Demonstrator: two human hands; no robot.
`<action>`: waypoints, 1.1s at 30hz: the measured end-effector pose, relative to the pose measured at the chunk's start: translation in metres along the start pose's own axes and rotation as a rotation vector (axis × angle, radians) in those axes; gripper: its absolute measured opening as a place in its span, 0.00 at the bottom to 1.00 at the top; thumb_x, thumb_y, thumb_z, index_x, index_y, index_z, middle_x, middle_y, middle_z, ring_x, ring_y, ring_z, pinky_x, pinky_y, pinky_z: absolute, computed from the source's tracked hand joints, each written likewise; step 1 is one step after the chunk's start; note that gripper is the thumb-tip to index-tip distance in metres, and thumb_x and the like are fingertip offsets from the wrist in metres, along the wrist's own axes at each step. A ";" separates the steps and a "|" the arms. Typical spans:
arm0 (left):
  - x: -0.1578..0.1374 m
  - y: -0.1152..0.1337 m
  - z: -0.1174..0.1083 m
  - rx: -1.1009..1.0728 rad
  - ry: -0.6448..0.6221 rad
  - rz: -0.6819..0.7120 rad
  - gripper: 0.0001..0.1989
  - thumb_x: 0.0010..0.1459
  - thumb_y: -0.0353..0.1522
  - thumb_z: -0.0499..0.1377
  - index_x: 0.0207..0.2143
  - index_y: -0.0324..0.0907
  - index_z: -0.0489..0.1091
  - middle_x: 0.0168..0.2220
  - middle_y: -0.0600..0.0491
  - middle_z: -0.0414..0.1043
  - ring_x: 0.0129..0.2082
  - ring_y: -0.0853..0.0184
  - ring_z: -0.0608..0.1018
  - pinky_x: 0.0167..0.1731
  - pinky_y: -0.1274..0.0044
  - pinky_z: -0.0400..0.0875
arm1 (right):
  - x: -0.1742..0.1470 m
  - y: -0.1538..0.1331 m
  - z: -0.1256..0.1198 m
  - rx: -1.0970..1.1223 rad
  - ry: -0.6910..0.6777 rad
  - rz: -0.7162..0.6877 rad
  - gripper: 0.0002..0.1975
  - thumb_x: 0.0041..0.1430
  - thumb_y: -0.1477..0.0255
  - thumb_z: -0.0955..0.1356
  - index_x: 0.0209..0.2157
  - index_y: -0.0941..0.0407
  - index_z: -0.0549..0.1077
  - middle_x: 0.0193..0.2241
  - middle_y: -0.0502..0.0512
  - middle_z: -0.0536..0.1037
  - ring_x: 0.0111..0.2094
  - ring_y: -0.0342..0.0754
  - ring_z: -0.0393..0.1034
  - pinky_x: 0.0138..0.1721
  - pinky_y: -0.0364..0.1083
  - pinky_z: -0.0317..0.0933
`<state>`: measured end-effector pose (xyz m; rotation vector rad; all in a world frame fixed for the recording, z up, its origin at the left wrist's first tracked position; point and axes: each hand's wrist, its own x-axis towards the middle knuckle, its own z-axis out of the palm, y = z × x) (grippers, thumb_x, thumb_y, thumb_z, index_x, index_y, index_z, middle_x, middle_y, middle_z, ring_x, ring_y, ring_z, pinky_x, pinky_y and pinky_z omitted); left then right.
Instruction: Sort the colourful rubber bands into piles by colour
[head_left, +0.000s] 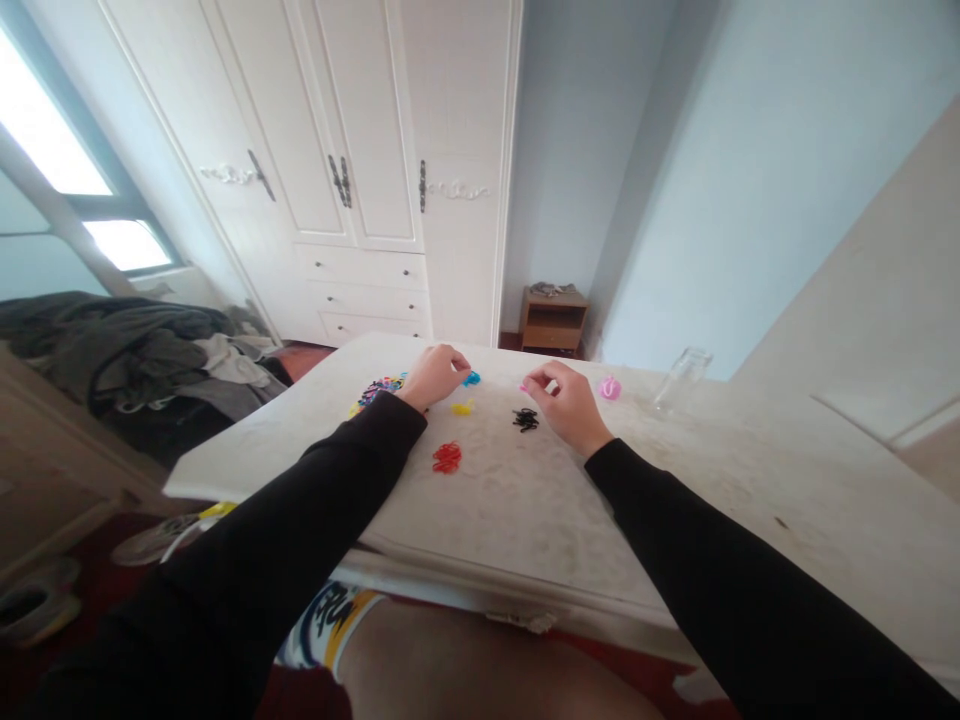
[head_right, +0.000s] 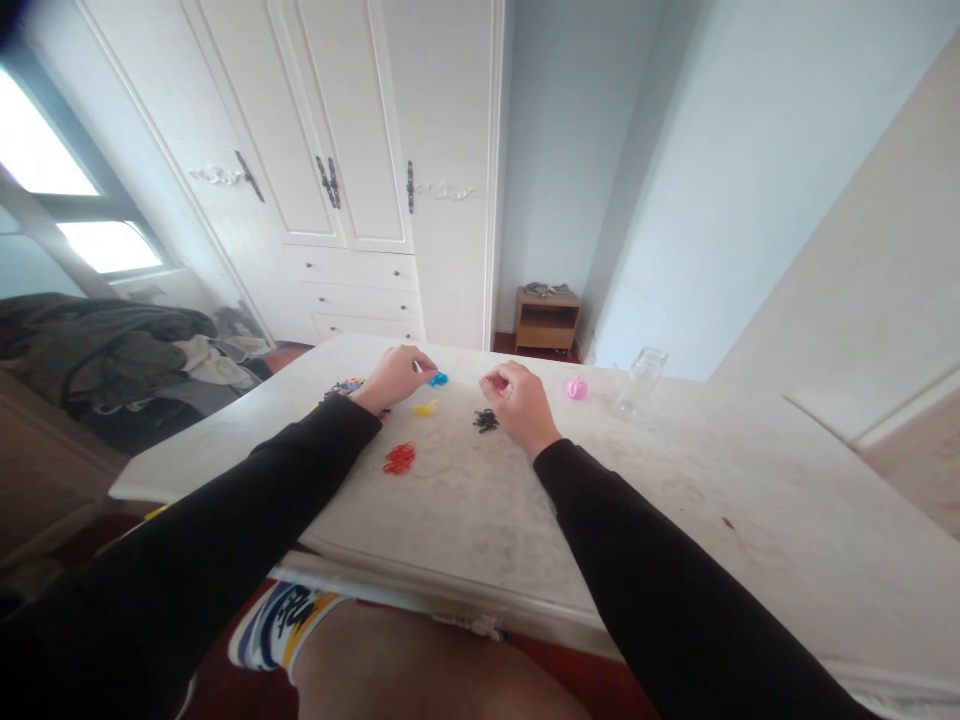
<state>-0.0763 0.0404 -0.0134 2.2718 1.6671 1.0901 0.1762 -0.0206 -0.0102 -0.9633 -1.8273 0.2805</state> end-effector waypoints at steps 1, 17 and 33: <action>-0.001 0.000 0.000 0.002 -0.001 0.000 0.04 0.50 0.32 0.66 0.29 0.42 0.82 0.31 0.48 0.81 0.29 0.62 0.77 0.40 0.71 0.72 | 0.000 0.000 0.000 -0.002 -0.001 -0.005 0.07 0.60 0.69 0.69 0.28 0.54 0.75 0.28 0.52 0.77 0.32 0.49 0.71 0.36 0.48 0.62; 0.006 -0.016 -0.057 -0.130 0.303 -0.219 0.15 0.52 0.28 0.59 0.43 0.37 0.75 0.34 0.51 0.78 0.31 0.66 0.76 0.34 0.76 0.69 | 0.000 0.010 -0.009 -0.013 -0.024 0.023 0.11 0.60 0.68 0.65 0.24 0.54 0.71 0.27 0.54 0.76 0.32 0.50 0.69 0.37 0.48 0.59; -0.006 -0.067 -0.111 -0.107 -0.467 -0.134 0.19 0.42 0.40 0.73 0.34 0.36 0.83 0.26 0.48 0.80 0.27 0.63 0.78 0.29 0.76 0.68 | -0.001 0.016 -0.013 0.002 -0.067 0.038 0.12 0.58 0.65 0.65 0.23 0.54 0.71 0.27 0.56 0.76 0.32 0.51 0.70 0.38 0.49 0.59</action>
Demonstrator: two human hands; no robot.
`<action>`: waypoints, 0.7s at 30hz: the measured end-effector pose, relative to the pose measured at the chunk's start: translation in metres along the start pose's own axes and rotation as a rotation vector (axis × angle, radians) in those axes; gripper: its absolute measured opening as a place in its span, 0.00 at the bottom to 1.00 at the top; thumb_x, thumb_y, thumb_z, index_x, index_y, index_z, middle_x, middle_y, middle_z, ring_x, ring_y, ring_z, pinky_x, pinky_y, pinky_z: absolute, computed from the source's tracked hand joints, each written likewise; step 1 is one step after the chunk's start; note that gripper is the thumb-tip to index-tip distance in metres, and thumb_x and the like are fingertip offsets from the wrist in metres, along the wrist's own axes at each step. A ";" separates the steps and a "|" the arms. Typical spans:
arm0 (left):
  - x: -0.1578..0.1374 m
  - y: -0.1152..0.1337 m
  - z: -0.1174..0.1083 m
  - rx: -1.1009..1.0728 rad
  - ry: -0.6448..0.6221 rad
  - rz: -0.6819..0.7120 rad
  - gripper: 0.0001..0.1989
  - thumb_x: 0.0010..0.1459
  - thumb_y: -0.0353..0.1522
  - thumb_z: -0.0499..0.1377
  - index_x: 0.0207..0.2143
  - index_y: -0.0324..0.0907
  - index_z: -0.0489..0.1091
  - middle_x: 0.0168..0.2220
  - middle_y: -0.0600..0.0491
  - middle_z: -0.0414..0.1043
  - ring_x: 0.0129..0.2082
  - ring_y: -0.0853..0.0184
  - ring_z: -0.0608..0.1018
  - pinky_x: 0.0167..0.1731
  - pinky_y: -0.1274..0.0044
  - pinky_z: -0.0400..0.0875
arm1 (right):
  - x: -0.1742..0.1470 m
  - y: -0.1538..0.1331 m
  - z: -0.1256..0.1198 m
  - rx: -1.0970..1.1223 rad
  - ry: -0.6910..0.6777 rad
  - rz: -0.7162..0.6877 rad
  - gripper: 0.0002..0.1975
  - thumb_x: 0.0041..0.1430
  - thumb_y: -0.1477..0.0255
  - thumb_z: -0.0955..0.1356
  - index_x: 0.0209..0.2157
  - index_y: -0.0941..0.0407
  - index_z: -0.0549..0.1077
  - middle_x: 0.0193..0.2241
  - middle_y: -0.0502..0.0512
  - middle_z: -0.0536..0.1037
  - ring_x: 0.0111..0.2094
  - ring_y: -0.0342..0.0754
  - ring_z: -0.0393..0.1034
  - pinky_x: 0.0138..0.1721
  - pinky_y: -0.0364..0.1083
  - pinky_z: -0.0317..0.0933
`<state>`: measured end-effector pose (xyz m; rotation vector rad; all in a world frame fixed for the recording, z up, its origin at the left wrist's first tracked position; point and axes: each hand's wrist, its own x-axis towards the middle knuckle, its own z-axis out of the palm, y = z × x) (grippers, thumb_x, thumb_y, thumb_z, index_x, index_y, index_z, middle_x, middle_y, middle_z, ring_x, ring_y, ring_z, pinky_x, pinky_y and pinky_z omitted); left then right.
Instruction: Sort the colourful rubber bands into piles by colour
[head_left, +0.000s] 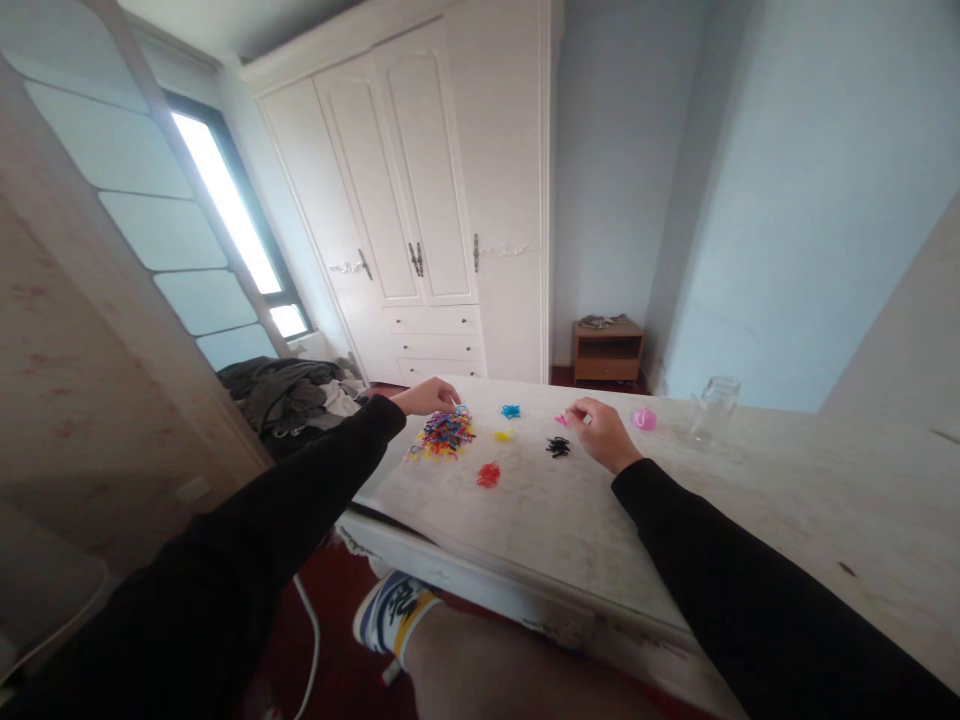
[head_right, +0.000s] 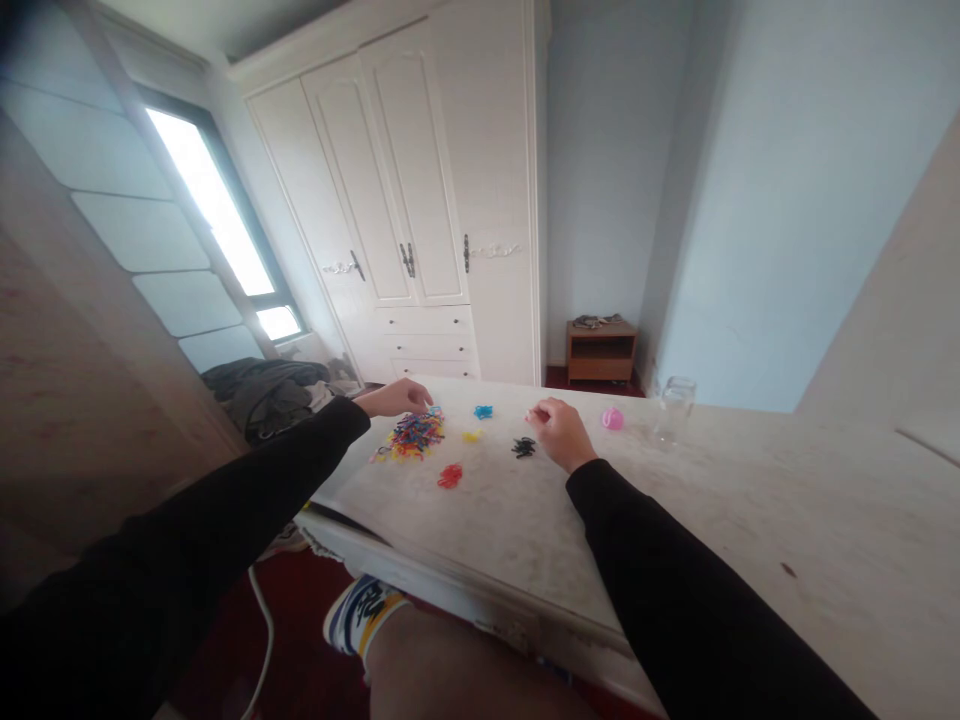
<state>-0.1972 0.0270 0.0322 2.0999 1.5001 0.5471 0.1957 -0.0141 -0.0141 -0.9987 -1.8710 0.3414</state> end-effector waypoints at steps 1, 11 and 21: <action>-0.001 0.000 -0.001 -0.010 0.010 0.003 0.19 0.42 0.40 0.73 0.34 0.36 0.83 0.26 0.48 0.80 0.27 0.64 0.78 0.29 0.76 0.69 | 0.000 0.000 0.000 0.001 0.000 0.001 0.12 0.58 0.65 0.65 0.23 0.54 0.71 0.27 0.56 0.77 0.32 0.51 0.70 0.38 0.49 0.59; -0.009 0.001 -0.011 -0.142 0.017 -0.029 0.17 0.41 0.40 0.76 0.31 0.37 0.84 0.29 0.46 0.83 0.30 0.64 0.81 0.34 0.75 0.73 | 0.000 0.003 0.000 -0.009 -0.019 0.004 0.12 0.57 0.64 0.65 0.23 0.54 0.71 0.27 0.56 0.77 0.32 0.51 0.71 0.38 0.48 0.59; -0.014 0.004 -0.014 -0.224 -0.009 -0.063 0.19 0.40 0.38 0.76 0.34 0.36 0.81 0.29 0.47 0.83 0.30 0.64 0.82 0.34 0.74 0.76 | 0.000 0.002 -0.002 -0.039 -0.029 -0.011 0.12 0.58 0.66 0.65 0.23 0.54 0.72 0.25 0.55 0.76 0.31 0.50 0.69 0.37 0.48 0.59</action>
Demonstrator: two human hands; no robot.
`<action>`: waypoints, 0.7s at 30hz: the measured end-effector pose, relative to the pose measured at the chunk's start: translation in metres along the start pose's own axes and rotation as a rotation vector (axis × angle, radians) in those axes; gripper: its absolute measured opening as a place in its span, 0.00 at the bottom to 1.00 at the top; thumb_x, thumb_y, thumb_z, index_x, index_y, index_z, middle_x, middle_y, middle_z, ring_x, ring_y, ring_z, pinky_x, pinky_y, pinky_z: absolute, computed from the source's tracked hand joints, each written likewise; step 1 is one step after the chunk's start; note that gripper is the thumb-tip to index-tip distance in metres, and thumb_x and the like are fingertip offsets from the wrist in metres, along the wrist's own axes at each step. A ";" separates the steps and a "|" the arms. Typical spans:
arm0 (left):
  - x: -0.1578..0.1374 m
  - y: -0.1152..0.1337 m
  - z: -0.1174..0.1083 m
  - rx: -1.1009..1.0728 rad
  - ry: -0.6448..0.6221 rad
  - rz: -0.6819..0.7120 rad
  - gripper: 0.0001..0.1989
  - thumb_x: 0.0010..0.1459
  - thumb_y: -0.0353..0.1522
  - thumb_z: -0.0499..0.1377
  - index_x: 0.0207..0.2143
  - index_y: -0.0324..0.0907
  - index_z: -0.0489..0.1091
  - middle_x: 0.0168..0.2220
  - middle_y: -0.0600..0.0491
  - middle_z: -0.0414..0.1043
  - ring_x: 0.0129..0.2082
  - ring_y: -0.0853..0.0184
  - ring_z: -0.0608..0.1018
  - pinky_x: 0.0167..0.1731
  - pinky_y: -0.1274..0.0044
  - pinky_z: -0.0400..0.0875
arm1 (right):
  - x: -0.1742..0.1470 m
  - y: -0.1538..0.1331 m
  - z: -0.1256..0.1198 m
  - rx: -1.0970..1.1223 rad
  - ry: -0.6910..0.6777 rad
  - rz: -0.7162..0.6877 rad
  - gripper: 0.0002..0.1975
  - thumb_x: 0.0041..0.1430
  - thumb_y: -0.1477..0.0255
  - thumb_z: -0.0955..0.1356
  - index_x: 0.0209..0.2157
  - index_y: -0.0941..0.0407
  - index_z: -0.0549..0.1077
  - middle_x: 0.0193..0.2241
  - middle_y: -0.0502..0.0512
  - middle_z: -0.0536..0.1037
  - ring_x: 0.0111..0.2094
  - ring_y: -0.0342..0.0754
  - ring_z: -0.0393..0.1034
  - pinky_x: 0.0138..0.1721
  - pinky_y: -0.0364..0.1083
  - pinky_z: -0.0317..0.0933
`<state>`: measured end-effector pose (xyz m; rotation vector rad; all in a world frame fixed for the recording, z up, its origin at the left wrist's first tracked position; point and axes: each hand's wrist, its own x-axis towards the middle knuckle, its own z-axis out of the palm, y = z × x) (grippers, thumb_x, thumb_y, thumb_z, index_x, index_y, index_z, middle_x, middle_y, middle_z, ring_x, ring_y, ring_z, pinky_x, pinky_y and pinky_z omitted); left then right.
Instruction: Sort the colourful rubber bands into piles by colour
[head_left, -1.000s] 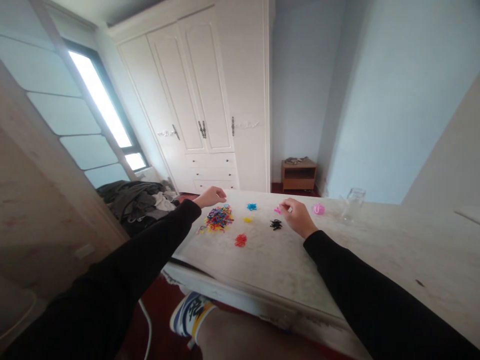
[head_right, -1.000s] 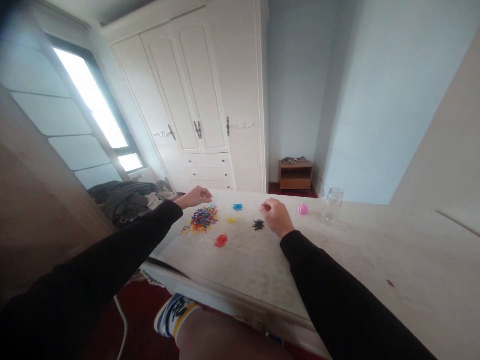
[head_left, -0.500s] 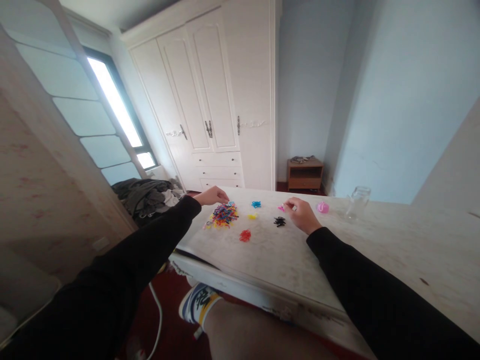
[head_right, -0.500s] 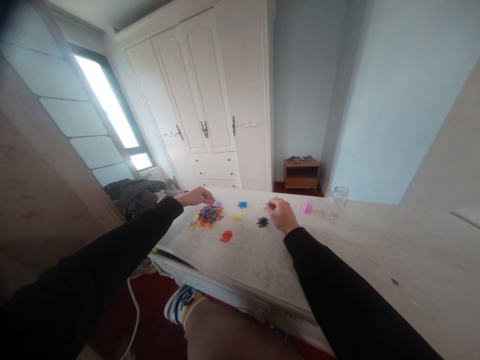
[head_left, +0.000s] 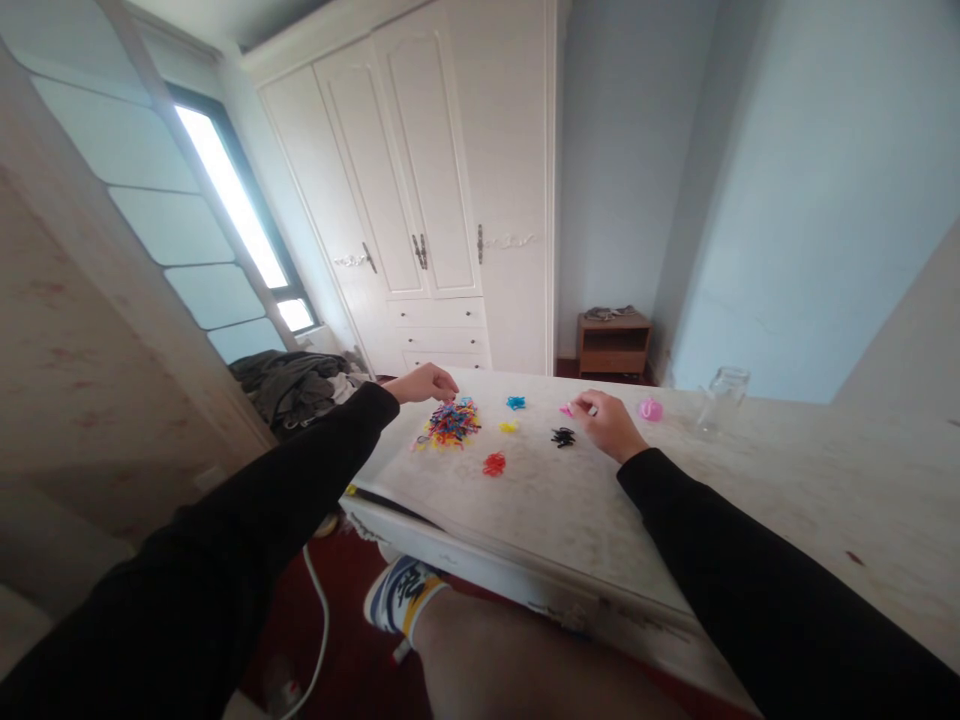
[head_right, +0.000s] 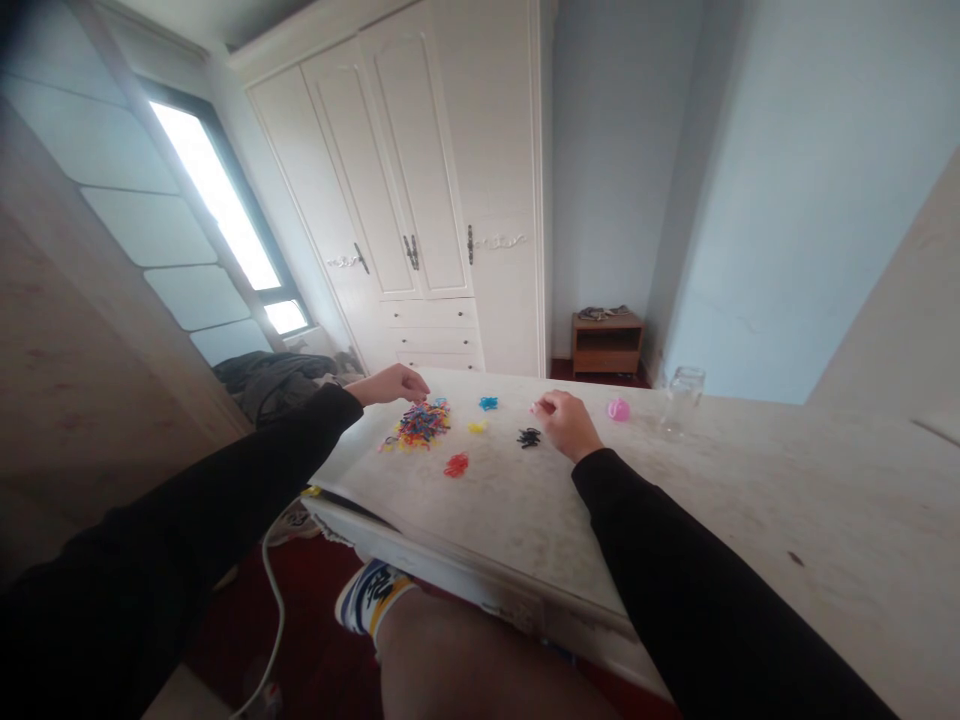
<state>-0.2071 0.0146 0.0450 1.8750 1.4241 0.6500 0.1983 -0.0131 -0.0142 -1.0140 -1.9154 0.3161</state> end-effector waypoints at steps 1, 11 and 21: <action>0.000 0.001 0.000 0.009 0.002 0.004 0.19 0.41 0.37 0.75 0.34 0.36 0.81 0.29 0.48 0.83 0.30 0.64 0.82 0.34 0.74 0.75 | 0.000 0.000 0.000 -0.003 -0.004 0.001 0.12 0.58 0.66 0.65 0.23 0.54 0.72 0.25 0.55 0.76 0.31 0.50 0.69 0.37 0.48 0.59; -0.010 0.022 0.013 -0.102 0.127 0.022 0.19 0.43 0.38 0.76 0.33 0.33 0.80 0.27 0.47 0.80 0.28 0.64 0.81 0.36 0.70 0.78 | 0.000 0.000 -0.001 -0.007 -0.006 -0.005 0.12 0.57 0.66 0.66 0.22 0.54 0.71 0.24 0.55 0.76 0.30 0.50 0.69 0.35 0.47 0.58; 0.014 0.067 0.083 -0.430 0.098 0.248 0.26 0.33 0.38 0.81 0.33 0.34 0.78 0.32 0.46 0.83 0.34 0.63 0.84 0.44 0.67 0.80 | 0.001 0.001 0.002 -0.014 -0.017 0.015 0.12 0.57 0.66 0.66 0.22 0.54 0.70 0.25 0.55 0.76 0.30 0.49 0.68 0.35 0.47 0.59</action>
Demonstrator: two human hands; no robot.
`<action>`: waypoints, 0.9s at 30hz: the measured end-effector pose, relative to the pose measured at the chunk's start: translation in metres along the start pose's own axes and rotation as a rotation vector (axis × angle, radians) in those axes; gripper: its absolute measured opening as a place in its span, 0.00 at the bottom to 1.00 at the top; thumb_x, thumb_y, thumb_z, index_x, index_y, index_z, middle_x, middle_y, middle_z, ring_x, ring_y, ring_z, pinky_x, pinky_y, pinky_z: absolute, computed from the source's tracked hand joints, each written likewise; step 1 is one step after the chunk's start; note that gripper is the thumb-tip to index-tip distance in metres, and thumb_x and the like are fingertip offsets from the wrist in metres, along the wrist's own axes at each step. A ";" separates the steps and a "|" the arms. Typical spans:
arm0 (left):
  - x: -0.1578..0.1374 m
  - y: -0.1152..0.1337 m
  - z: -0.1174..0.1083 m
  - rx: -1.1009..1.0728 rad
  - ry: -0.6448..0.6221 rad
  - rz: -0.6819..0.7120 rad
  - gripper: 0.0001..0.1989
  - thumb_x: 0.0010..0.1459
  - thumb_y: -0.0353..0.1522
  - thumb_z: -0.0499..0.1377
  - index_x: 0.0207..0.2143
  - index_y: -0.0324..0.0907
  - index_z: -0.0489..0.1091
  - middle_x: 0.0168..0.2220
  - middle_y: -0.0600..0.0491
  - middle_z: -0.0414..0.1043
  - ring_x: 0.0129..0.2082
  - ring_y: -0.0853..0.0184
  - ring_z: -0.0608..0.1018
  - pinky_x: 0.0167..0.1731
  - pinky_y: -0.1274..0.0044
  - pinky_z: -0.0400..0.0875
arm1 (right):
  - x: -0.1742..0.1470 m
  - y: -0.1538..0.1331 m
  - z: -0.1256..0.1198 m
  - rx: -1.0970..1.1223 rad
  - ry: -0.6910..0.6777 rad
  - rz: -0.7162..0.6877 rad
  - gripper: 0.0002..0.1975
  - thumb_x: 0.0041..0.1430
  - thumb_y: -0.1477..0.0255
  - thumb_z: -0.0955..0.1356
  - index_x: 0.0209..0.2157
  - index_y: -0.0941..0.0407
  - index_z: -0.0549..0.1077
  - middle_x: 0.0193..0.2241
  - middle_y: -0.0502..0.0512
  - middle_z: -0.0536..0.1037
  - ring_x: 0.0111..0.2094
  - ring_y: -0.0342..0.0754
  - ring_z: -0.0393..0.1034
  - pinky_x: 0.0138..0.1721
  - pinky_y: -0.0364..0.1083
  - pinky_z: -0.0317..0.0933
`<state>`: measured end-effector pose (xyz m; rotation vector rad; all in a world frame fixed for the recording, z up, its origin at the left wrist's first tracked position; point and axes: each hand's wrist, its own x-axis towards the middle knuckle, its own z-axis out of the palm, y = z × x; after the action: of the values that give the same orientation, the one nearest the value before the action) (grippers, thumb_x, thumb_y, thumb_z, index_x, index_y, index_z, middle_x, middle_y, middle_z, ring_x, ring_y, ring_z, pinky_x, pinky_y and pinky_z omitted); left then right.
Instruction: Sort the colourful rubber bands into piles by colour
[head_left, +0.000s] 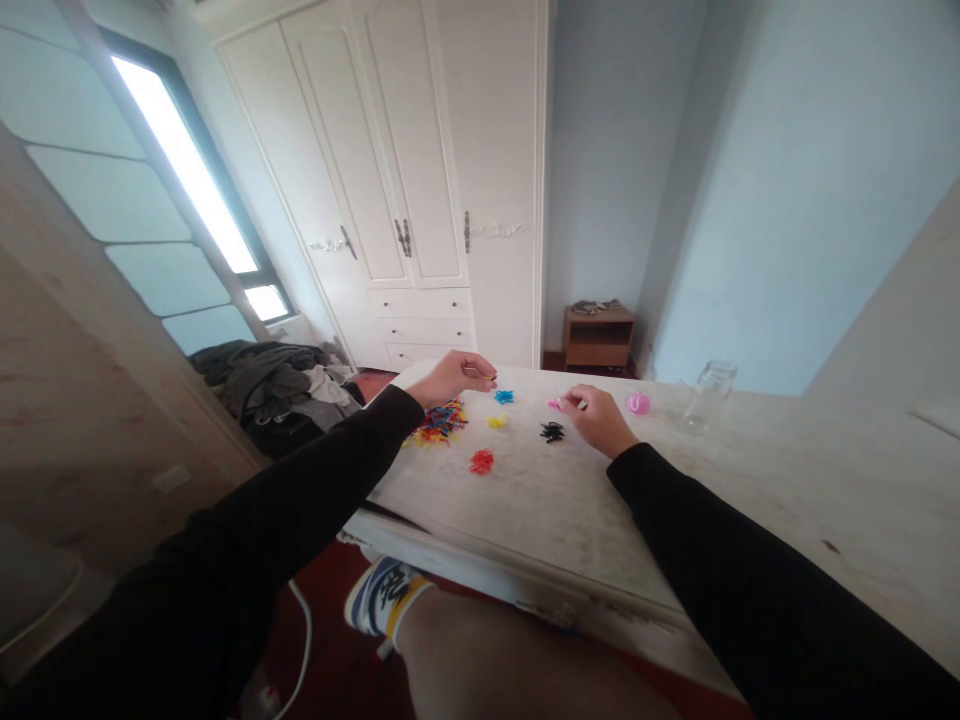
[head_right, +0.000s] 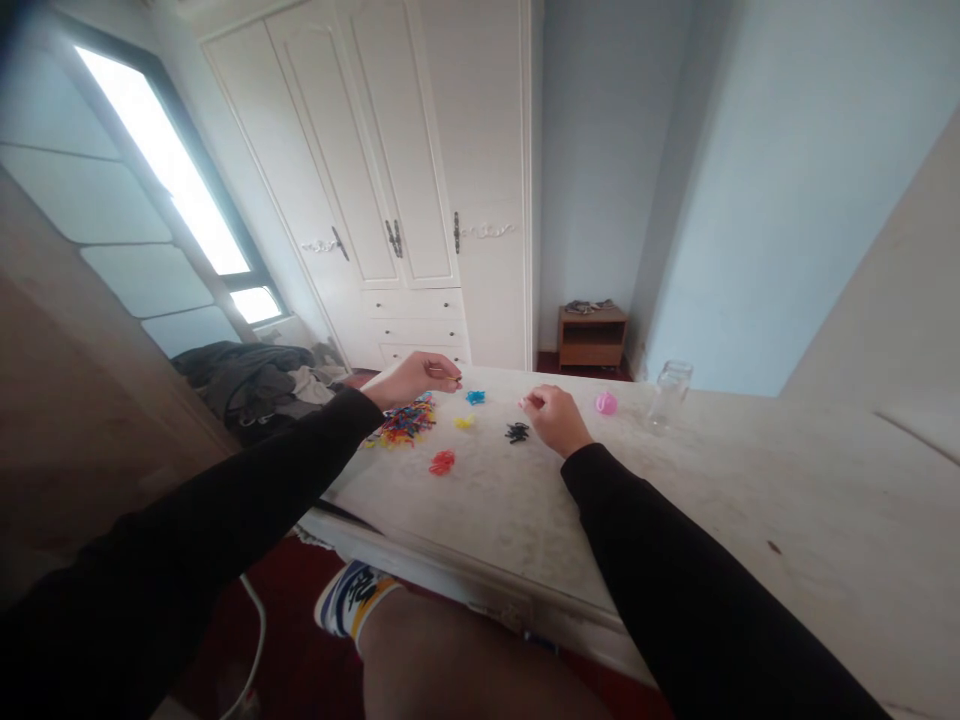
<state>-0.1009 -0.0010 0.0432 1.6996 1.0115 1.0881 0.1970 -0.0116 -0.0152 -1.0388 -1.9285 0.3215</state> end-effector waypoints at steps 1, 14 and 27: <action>0.004 -0.001 0.010 -0.030 -0.018 0.018 0.27 0.32 0.38 0.81 0.33 0.34 0.78 0.31 0.46 0.83 0.33 0.63 0.84 0.44 0.67 0.80 | 0.000 0.000 0.000 -0.002 -0.003 0.002 0.12 0.57 0.67 0.67 0.22 0.54 0.71 0.25 0.55 0.76 0.31 0.49 0.69 0.35 0.47 0.59; 0.030 -0.032 0.083 -0.071 -0.136 0.235 0.27 0.43 0.39 0.78 0.43 0.36 0.76 0.32 0.44 0.84 0.35 0.60 0.86 0.39 0.72 0.81 | 0.000 -0.009 0.000 0.159 0.027 0.028 0.09 0.58 0.64 0.72 0.36 0.55 0.79 0.34 0.55 0.83 0.34 0.49 0.75 0.36 0.47 0.66; 0.013 -0.031 0.081 0.035 -0.143 0.360 0.22 0.47 0.32 0.74 0.45 0.37 0.77 0.38 0.49 0.79 0.31 0.68 0.84 0.32 0.80 0.78 | -0.002 -0.023 0.008 0.134 -0.079 -0.020 0.09 0.58 0.63 0.74 0.35 0.54 0.82 0.33 0.54 0.80 0.33 0.47 0.73 0.34 0.47 0.67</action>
<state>-0.0262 0.0021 -0.0032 2.0078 0.6523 1.1576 0.1786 -0.0259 -0.0083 -0.9308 -1.9578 0.4804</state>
